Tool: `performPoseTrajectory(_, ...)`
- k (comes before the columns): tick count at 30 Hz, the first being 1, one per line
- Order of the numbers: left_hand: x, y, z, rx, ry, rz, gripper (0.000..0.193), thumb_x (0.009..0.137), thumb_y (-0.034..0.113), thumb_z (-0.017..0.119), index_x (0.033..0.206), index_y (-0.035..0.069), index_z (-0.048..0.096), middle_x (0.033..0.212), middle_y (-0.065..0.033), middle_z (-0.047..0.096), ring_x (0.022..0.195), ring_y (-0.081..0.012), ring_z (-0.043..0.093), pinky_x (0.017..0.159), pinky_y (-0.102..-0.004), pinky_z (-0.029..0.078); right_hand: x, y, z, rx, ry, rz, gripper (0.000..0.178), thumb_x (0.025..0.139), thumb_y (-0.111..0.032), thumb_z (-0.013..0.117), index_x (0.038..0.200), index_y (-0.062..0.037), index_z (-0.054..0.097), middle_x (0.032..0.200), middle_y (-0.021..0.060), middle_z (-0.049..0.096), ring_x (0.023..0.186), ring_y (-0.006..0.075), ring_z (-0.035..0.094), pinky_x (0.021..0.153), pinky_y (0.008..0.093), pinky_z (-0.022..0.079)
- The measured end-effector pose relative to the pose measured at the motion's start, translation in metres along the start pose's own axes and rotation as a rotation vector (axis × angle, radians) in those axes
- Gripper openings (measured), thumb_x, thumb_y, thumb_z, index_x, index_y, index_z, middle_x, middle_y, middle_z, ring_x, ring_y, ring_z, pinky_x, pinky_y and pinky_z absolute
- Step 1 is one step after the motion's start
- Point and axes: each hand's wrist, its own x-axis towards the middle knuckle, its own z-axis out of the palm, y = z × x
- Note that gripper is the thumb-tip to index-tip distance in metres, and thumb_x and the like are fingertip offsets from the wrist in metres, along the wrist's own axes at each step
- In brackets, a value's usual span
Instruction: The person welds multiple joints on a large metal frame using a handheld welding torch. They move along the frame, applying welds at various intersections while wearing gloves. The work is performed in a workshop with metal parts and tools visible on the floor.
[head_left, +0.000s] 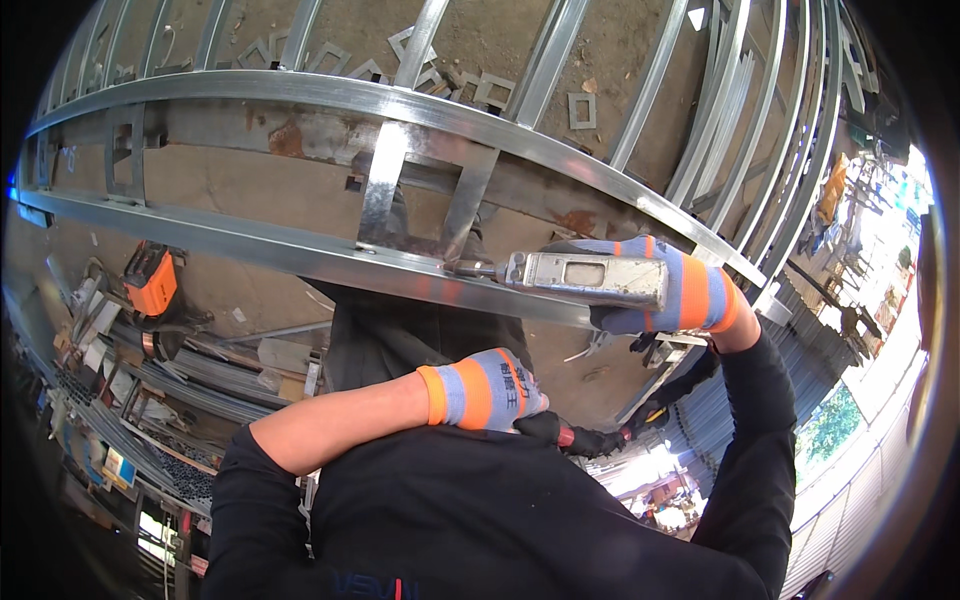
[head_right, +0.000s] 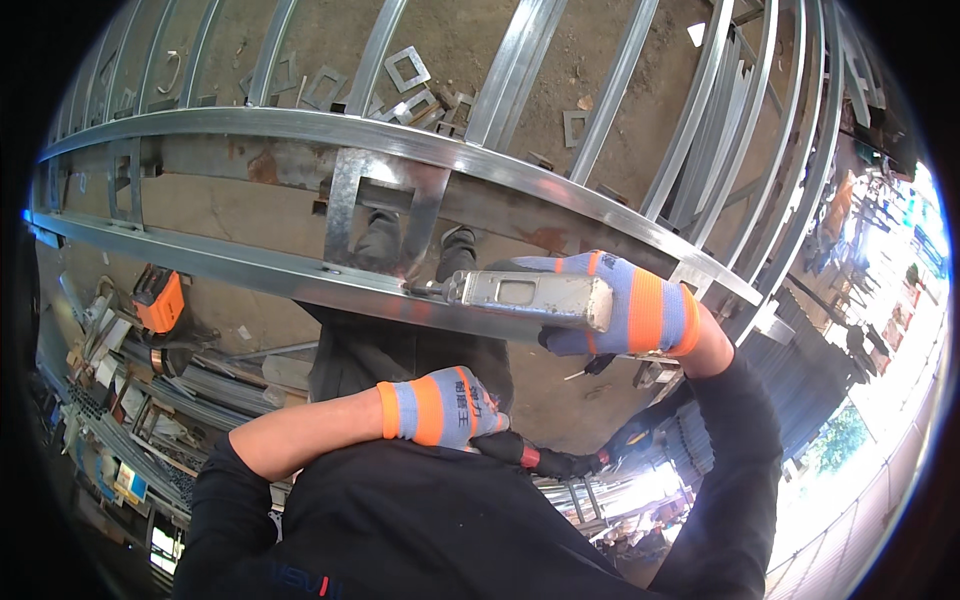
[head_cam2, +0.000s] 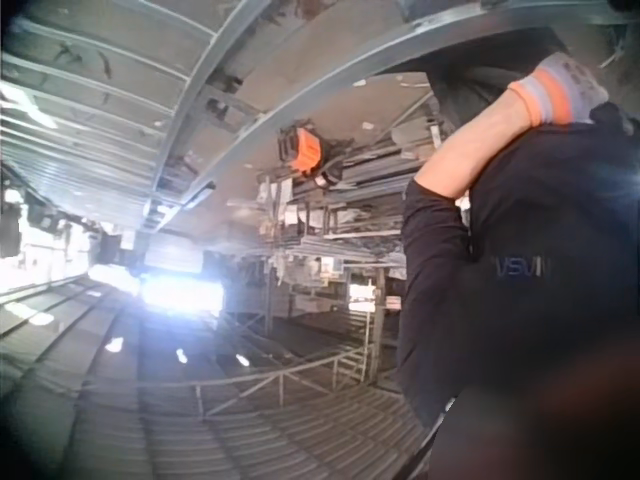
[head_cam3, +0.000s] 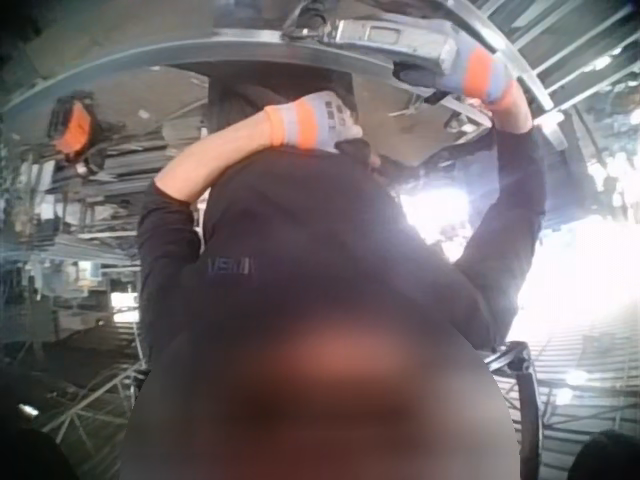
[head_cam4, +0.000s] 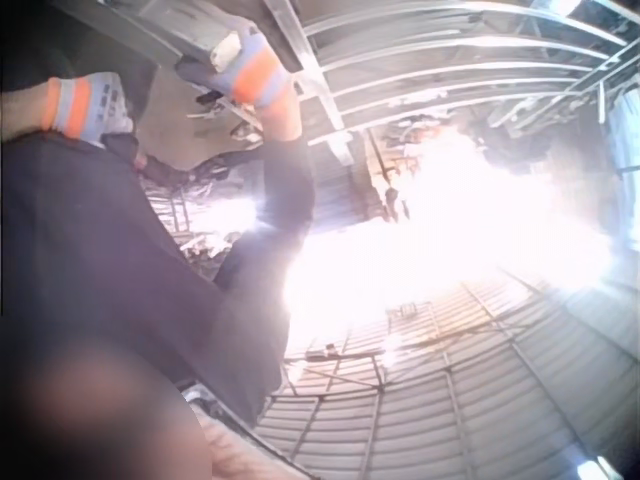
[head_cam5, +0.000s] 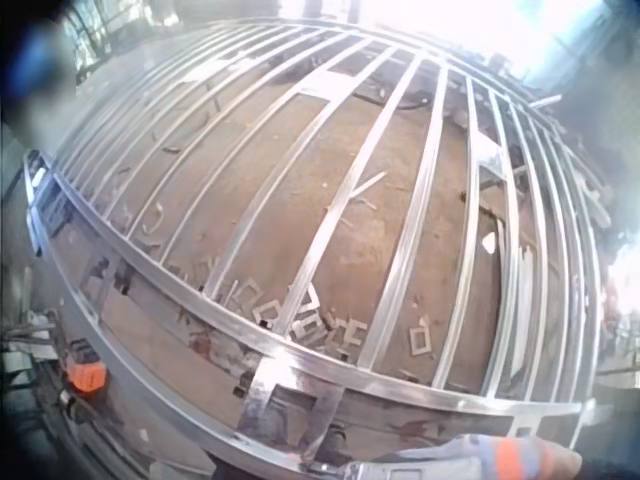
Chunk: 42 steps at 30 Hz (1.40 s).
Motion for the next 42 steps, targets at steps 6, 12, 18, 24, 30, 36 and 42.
performPoseTrajectory(6, 0.001, -0.005, 0.006, -0.012, 0.068, 0.018, 0.035, 0.085, 0.039, 0.071, 0.099, 0.007, 0.066, 0.091, -0.0145, 0.070, 0.092, -0.0374, 0.069, 0.079, -0.0481, 0.054, 0.003, -0.006, -0.004, -0.081, -0.018, 0.015, 0.071, 0.083, -0.016, 0.084, 0.147, -0.0032, 0.057, 0.129, 0.0129, 0.071, 0.111, 0.0201, 0.069, 0.096, 0.0329, 0.053)
performPoseTrajectory(12, 0.001, -0.005, 0.000, -0.007, 0.020, 0.013, 0.035, 0.084, 0.038, 0.073, 0.100, 0.008, 0.066, 0.091, -0.0143, 0.070, 0.091, -0.0374, 0.070, 0.079, -0.0483, 0.054, 0.005, 0.006, 0.001, -0.054, 0.078, -0.220, 0.065, 0.083, -0.013, 0.079, 0.145, -0.0056, 0.059, 0.111, 0.0069, 0.074, 0.090, 0.0116, 0.068, 0.067, 0.0280, 0.059)
performPoseTrajectory(18, -0.001, -0.009, 0.006, -0.004, 0.042, 0.035, 0.038, 0.086, 0.039, 0.074, 0.103, 0.008, 0.062, 0.089, -0.0150, 0.069, 0.092, -0.0376, 0.069, 0.081, -0.0461, 0.054, -0.003, -0.007, -0.003, 0.049, 0.038, 0.195, 0.071, 0.081, -0.013, 0.086, 0.145, -0.0012, 0.059, 0.131, 0.0143, 0.071, 0.111, 0.0193, 0.070, 0.098, 0.0323, 0.052)
performPoseTrajectory(24, -0.002, -0.004, -0.002, -0.011, -0.002, 0.006, 0.037, 0.085, 0.037, 0.075, 0.106, 0.007, 0.066, 0.094, -0.0143, 0.071, 0.094, -0.0370, 0.070, 0.083, -0.0475, 0.055, -0.001, -0.002, -0.006, -0.006, 0.024, 0.067, 0.071, 0.080, -0.012, 0.086, 0.145, -0.0018, 0.059, 0.132, 0.0136, 0.071, 0.110, 0.0179, 0.069, 0.099, 0.0321, 0.052)
performPoseTrajectory(30, 0.000, -0.006, 0.006, -0.001, 0.010, 0.018, 0.039, 0.086, 0.038, 0.076, 0.107, 0.008, 0.065, 0.095, -0.0138, 0.071, 0.094, -0.0365, 0.071, 0.082, -0.0470, 0.055, 0.004, -0.004, -0.005, -0.023, -0.009, 0.055, 0.069, 0.081, -0.011, 0.083, 0.145, -0.0031, 0.060, 0.136, 0.0130, 0.069, 0.113, 0.0188, 0.067, 0.102, 0.0321, 0.051)
performPoseTrajectory(36, 0.000, -0.004, 0.000, 0.008, -0.033, 0.012, 0.038, 0.087, 0.039, 0.075, 0.105, 0.008, 0.065, 0.094, -0.0133, 0.071, 0.093, -0.0365, 0.070, 0.082, -0.0469, 0.054, 0.000, 0.007, -0.004, -0.036, -0.002, 0.094, 0.067, 0.081, -0.011, 0.081, 0.145, -0.0030, 0.060, 0.136, 0.0134, 0.069, 0.112, 0.0196, 0.067, 0.101, 0.0323, 0.051)
performPoseTrajectory(42, 0.001, -0.006, 0.004, -0.005, -0.033, 0.014, 0.040, 0.088, 0.041, 0.073, 0.106, 0.007, 0.062, 0.098, -0.0146, 0.071, 0.098, -0.0372, 0.070, 0.085, -0.0463, 0.054, -0.005, 0.009, -0.003, -0.028, 0.034, 0.096, 0.067, 0.080, -0.012, 0.082, 0.143, -0.0020, 0.060, 0.131, 0.0132, 0.071, 0.108, 0.0203, 0.069, 0.099, 0.0318, 0.052)
